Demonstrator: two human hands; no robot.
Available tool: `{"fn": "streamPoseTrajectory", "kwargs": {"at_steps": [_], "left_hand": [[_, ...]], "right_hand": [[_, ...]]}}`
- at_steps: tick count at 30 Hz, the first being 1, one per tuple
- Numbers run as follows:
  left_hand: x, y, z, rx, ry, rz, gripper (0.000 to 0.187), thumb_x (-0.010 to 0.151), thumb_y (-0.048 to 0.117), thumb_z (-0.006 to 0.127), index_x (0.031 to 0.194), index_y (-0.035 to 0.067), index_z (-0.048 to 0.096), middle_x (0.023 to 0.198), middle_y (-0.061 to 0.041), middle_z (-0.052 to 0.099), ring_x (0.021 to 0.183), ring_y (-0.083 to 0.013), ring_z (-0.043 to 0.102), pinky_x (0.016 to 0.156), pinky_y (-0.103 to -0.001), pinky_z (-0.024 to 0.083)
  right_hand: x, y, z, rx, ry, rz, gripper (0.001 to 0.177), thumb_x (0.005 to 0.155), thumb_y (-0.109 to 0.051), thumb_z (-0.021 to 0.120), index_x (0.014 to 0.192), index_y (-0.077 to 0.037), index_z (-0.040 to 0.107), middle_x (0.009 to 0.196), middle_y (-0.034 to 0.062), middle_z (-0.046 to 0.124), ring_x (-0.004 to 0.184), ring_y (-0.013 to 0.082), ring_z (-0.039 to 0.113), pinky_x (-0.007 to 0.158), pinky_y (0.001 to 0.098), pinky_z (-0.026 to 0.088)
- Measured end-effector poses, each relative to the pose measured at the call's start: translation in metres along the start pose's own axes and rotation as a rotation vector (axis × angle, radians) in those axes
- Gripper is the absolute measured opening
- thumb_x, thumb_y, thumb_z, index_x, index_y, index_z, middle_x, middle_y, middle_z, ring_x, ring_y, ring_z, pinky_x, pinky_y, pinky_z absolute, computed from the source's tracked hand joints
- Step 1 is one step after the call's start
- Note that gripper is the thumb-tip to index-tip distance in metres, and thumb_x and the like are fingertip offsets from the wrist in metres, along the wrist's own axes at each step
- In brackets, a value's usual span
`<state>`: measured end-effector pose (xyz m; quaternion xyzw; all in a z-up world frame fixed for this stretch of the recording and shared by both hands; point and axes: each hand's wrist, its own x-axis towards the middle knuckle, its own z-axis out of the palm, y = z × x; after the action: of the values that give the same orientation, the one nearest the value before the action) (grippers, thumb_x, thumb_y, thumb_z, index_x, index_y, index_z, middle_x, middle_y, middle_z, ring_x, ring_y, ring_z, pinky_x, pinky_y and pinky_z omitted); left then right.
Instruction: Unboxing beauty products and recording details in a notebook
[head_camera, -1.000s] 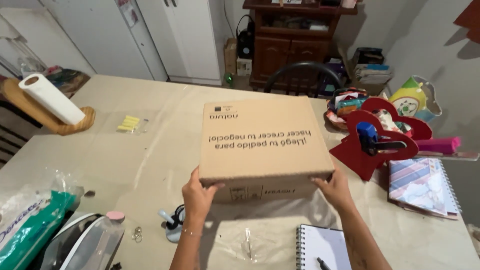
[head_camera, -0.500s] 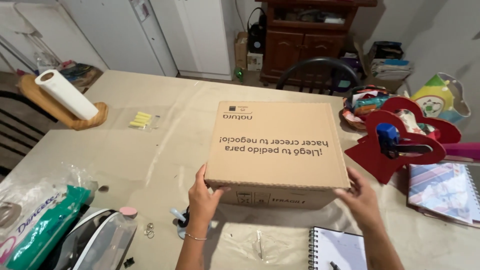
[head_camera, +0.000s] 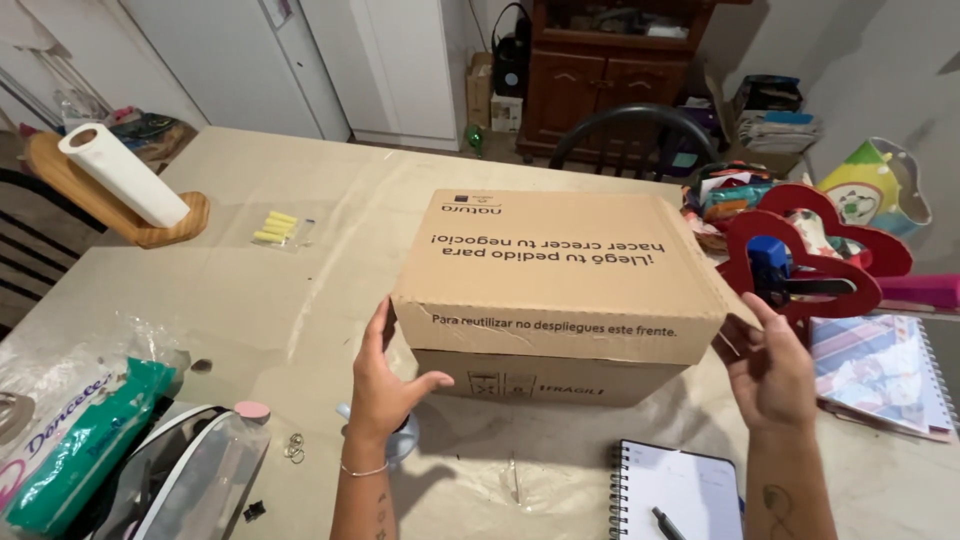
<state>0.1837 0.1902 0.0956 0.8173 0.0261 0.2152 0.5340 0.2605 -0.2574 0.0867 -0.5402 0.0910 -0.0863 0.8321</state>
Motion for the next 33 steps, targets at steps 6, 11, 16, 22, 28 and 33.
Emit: {"fn": "streamPoseTrajectory", "kwargs": {"at_steps": [6,11,16,22,28,33], "left_hand": [[-0.008,-0.031,0.008,0.208,-0.015,0.01,0.094,0.068,-0.003,0.08,0.151,0.004,0.036,0.148,-0.02,0.051,0.13,-0.0345,0.057,0.113,-0.042,0.045],[-0.021,-0.032,0.015,0.242,-0.023,-0.109,0.097,0.072,-0.003,0.08,0.156,0.009,0.032,0.155,-0.018,0.045,0.143,-0.0351,0.043,0.12,-0.045,0.034],[-0.027,-0.044,0.014,0.354,0.065,0.241,0.088,0.07,-0.014,0.073,0.15,0.008,0.046,0.14,-0.017,0.059,0.13,-0.032,0.059,0.11,-0.04,0.05],[0.019,0.011,-0.032,0.408,-0.078,0.258,0.064,0.065,-0.014,0.069,0.128,0.003,0.066,0.128,-0.015,0.07,0.118,-0.0275,0.067,0.111,-0.037,0.05],[0.098,0.064,-0.027,0.139,0.48,0.478,0.029,0.094,0.016,0.081,0.088,0.004,0.055,0.112,-0.021,0.063,0.1,-0.0267,0.06,0.073,-0.033,0.051],[0.179,0.082,0.016,0.215,0.453,0.731,0.028,0.112,0.02,0.045,0.123,-0.005,0.053,0.144,-0.027,0.038,0.132,-0.0412,0.048,0.114,-0.05,0.044]], "right_hand": [[-0.045,-0.017,0.059,-0.494,0.121,0.071,0.067,0.097,-0.014,0.051,0.159,-0.005,0.027,0.166,0.0175,0.028,0.144,0.0322,0.041,0.118,0.0434,0.039],[-0.052,0.02,0.042,-0.456,0.152,0.093,0.095,0.083,-0.026,0.068,0.161,-0.004,0.018,0.16,0.0223,0.033,0.14,0.0308,0.044,0.115,0.0416,0.04],[-0.062,0.021,0.045,-0.459,0.148,0.184,0.06,0.102,-0.033,0.044,0.154,-0.003,0.039,0.147,0.0209,0.052,0.124,0.0335,0.059,0.104,0.0438,0.052],[-0.029,0.035,-0.005,-0.22,-0.057,0.061,0.049,0.108,-0.018,0.032,0.146,0.008,0.048,0.14,0.0253,0.06,0.127,0.0337,0.057,0.109,0.045,0.046],[-0.037,0.039,0.011,-1.014,-0.298,-0.23,0.042,0.095,-0.014,0.057,0.134,0.002,0.061,0.16,0.0098,0.043,0.129,0.0246,0.061,0.111,0.0433,0.051],[-0.032,0.071,-0.002,-0.994,-0.207,-0.629,0.027,0.099,-0.021,0.058,0.111,-0.003,0.072,0.153,0.0168,0.054,0.133,0.0267,0.058,0.107,0.0399,0.047]]}}
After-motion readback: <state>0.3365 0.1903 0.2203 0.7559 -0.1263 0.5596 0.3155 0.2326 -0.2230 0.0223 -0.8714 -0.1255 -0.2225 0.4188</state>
